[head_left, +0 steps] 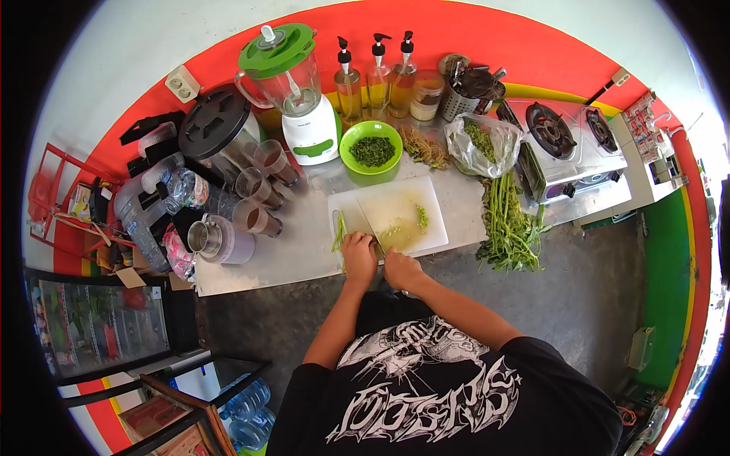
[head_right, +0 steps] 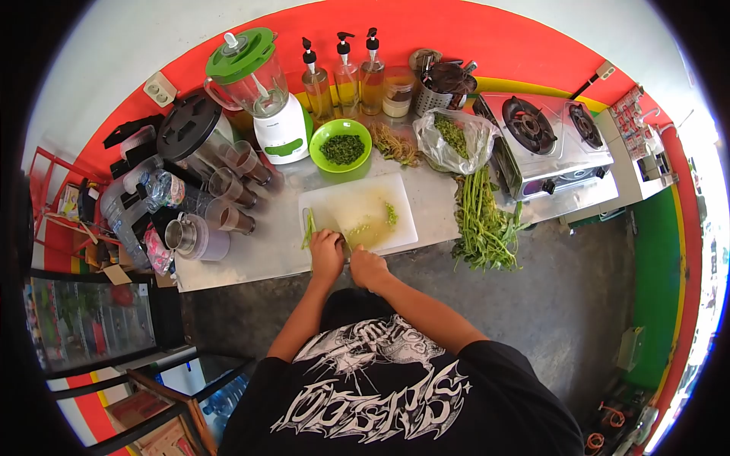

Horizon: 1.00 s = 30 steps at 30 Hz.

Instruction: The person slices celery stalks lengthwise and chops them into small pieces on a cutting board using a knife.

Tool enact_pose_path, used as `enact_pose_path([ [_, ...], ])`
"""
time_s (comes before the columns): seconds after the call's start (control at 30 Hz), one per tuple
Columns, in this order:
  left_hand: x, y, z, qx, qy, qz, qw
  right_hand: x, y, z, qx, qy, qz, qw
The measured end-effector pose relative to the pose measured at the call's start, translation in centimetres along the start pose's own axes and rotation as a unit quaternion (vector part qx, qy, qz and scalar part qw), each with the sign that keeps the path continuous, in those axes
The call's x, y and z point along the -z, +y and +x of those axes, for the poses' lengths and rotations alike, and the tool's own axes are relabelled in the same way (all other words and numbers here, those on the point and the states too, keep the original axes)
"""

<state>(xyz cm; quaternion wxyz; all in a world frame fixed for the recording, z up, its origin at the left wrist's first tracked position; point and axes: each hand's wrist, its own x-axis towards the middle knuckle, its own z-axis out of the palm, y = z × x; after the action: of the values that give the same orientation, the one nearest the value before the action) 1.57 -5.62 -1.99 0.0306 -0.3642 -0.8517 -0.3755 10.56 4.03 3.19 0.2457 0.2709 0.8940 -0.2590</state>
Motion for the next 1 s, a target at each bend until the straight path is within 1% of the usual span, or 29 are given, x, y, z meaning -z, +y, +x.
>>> enact_pose_path([
  [0.07, 0.3, 0.1, -0.1, -0.002, -0.006, 0.007, 1.000, -0.6, 0.2, 0.7, -0.002, 0.014, 0.023, 1.000],
  [0.13, 0.5, -0.1, -0.3, -0.007, -0.001, 0.006, 1.000, -0.2, 0.2, 1.3, 0.032, 0.036, 0.002, 0.999],
  [0.23, 0.9, -0.6, 0.2, -0.001, 0.020, -0.015, 1.000, -0.1, -0.2, 1.2, 0.012, 0.073, 0.037, 0.997],
  [0.27, 1.1, -0.9, 0.1, 0.012, 0.035, -0.036, 0.999, -0.2, -0.1, 1.1, 0.012, 0.072, 0.037, 0.997],
  [0.33, 1.9, -1.1, 0.4, 0.017, 0.034, -0.042, 0.998, 0.4, -0.5, 0.0, 0.044, 0.073, 0.024, 0.996],
  [0.4, 2.8, -1.3, 0.7, 0.018, 0.035, -0.048, 0.998, -0.4, -0.5, 0.3, 0.044, 0.056, 0.030, 0.997],
  [0.43, 3.2, -1.4, 0.8, 0.019, 0.024, -0.047, 0.998, -0.7, -0.4, 0.5, 0.044, 0.041, 0.037, 0.998],
  [0.57, 4.4, -2.4, 0.7, 0.008, 0.001, -0.040, 0.999, -0.7, 0.5, 0.0, 0.041, 0.033, 0.025, 0.998],
  [0.67, 4.8, -3.9, -0.3, 0.025, -0.021, -0.023, 0.999, -0.4, 1.8, -0.2, 0.005, 0.039, 0.035, 0.999],
  [0.7, 5.0, -4.0, -0.6, 0.028, -0.022, -0.025, 0.999, -0.3, 2.4, -0.3, -0.008, 0.055, 0.020, 0.998],
  [0.77, 5.5, -4.0, -1.2, 0.054, 0.012, -0.023, 0.998, 0.2, 3.5, -0.4, -0.019, 0.069, 0.001, 0.997],
  [0.8, 5.8, -3.8, -1.4, 0.088, 0.005, -0.029, 0.996, 0.5, 4.1, -0.4, -0.046, 0.079, 0.007, 0.996],
  [0.83, 6.2, -3.6, -1.5, 0.091, 0.006, -0.028, 0.995, 0.8, 4.7, -0.4, -0.072, 0.091, 0.012, 0.993],
  [0.87, 6.5, -3.4, -1.5, 0.087, 0.004, -0.027, 0.996, 0.9, 5.3, -0.4, -0.070, 0.088, 0.010, 0.994],
  [0.93, 7.0, -3.1, -1.5, 0.085, 0.005, -0.025, 0.996, 1.3, 6.1, -0.2, -0.100, 0.110, 0.050, 0.988],
  [1.0, 7.2, -2.9, -1.5, 0.044, -0.032, -0.001, 0.999, 1.9, 6.1, -0.2, -0.095, 0.116, 0.071, 0.986],
])
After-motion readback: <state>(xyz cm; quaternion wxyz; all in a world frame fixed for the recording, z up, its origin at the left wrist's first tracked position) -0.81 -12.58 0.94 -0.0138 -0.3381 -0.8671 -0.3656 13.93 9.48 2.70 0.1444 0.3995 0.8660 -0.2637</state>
